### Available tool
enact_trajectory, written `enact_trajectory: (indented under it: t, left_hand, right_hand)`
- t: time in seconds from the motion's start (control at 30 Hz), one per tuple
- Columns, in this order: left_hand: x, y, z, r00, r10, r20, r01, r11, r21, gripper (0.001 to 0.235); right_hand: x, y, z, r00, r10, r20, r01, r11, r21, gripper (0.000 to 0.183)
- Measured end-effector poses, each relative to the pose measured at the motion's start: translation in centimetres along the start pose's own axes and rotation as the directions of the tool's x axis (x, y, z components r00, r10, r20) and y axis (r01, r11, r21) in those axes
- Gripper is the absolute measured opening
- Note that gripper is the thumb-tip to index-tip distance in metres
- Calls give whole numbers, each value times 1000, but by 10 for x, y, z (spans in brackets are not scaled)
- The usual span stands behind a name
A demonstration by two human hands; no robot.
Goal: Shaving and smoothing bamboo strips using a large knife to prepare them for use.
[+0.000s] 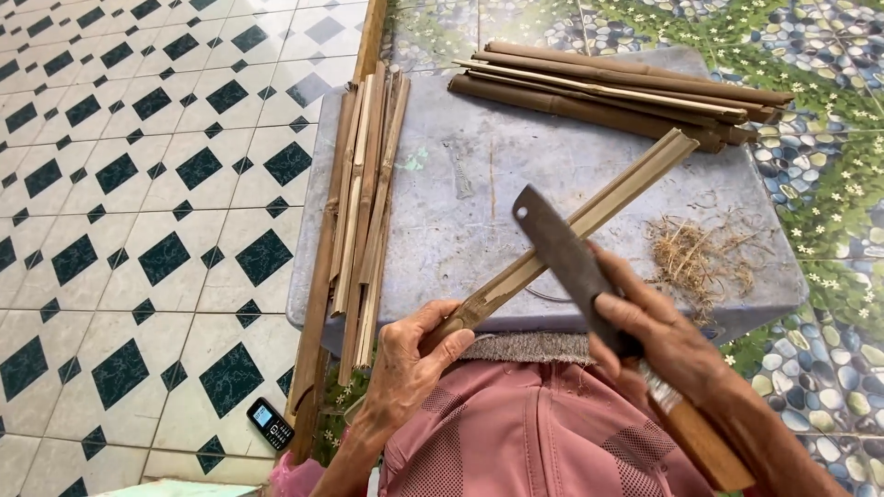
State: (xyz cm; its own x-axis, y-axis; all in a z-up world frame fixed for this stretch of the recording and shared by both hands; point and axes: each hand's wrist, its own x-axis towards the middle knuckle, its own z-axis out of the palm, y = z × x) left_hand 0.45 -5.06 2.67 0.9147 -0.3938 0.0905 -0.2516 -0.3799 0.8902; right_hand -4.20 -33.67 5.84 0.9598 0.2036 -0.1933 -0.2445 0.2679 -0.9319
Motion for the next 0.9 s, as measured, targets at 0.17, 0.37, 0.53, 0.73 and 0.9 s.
enact_trajectory:
  t: [0.17,0.37,0.53,0.73,0.9]
  left_hand:
    - [-4,12,-3,999,35,4,-34,994,-104,37]
    - [-11,-6,-10,1000,29,4,-29,999,-33,36]
    - [-13,-1,-7,998,56,-9,-56,998,5,35]
    - [-12,-8,-10,1000,18,10,-18,999,-30,36]
    - [-6,-6,4,1000,1,7,-1,1000,-32,38]
  right_hand:
    - [0,16,-16,997,77,19,-74,989,-128,80]
    - [-5,-14,-16,989,-43,-143,13,979,-205,70]
    - [-2,20,-3,993,115,32,-112,991,-66,80]
    - [-1,-8,-3,998,-11,-55,7,997,-79,71]
    - [-6,23,26,970,110,217,-159,962,223,76]
